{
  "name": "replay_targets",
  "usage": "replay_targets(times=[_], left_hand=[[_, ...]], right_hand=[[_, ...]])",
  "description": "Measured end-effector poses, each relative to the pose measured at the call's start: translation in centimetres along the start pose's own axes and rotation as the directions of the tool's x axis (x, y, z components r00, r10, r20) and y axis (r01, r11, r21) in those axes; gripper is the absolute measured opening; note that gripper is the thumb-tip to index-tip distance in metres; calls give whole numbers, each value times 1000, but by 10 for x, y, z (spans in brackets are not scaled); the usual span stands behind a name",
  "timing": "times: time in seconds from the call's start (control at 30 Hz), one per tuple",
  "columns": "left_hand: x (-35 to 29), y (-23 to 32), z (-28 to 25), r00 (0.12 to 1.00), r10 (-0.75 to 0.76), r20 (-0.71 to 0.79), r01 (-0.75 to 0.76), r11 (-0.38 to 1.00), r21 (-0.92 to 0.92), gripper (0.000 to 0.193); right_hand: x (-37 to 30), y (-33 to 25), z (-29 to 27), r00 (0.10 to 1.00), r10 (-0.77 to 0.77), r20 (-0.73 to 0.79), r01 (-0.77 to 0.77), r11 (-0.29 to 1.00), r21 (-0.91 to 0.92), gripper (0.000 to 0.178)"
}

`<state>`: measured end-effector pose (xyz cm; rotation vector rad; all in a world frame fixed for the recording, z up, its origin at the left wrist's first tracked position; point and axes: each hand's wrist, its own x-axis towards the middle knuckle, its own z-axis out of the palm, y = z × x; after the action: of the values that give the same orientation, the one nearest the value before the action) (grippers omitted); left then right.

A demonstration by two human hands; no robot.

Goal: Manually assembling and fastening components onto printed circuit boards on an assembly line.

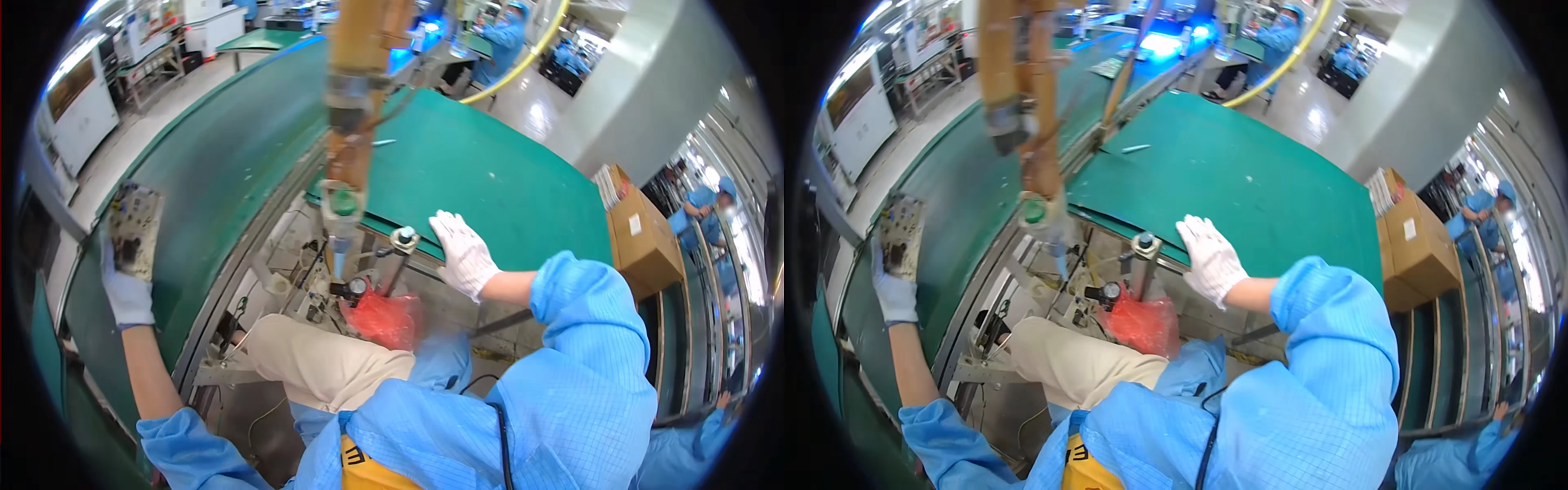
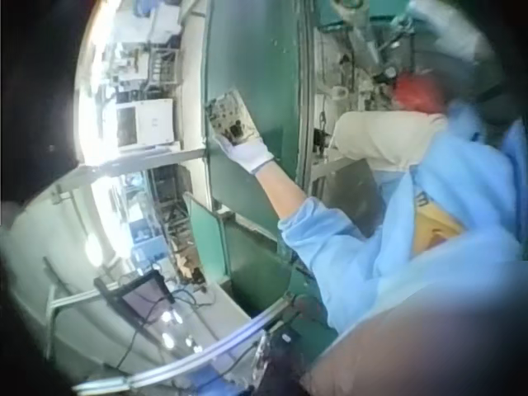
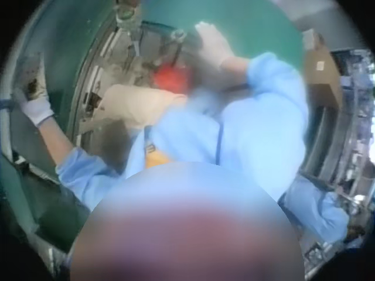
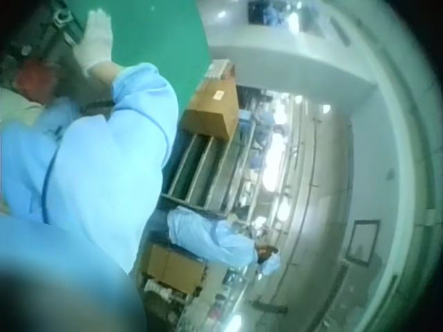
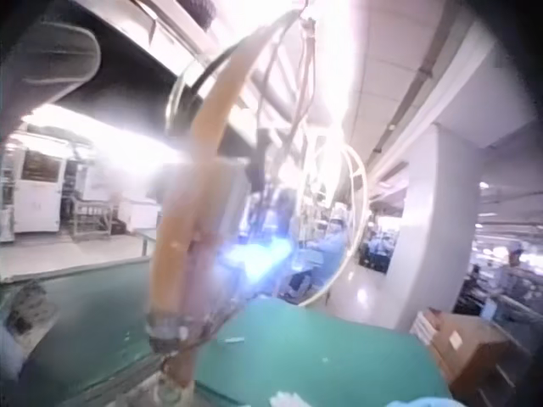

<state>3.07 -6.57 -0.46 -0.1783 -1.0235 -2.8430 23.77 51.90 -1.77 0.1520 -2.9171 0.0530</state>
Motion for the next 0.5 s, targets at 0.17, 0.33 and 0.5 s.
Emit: replay_targets(times=[0.17,0.33,0.5], left_hand=[[28,10,-43,990,21,-138,-11,997,77,48],[44,17,-67,997,48,-52,-30,950,312,52],[31,4,-18,988,-151,42,154,986,-64,55]], right_hand=[[2,8,0,998,-16,-68,16,1000,2,80],[-2,8,0,999,14,-47,-17,999,-48,75],[-9,12,-4,999,-7,-47,3,997,-79,76]])
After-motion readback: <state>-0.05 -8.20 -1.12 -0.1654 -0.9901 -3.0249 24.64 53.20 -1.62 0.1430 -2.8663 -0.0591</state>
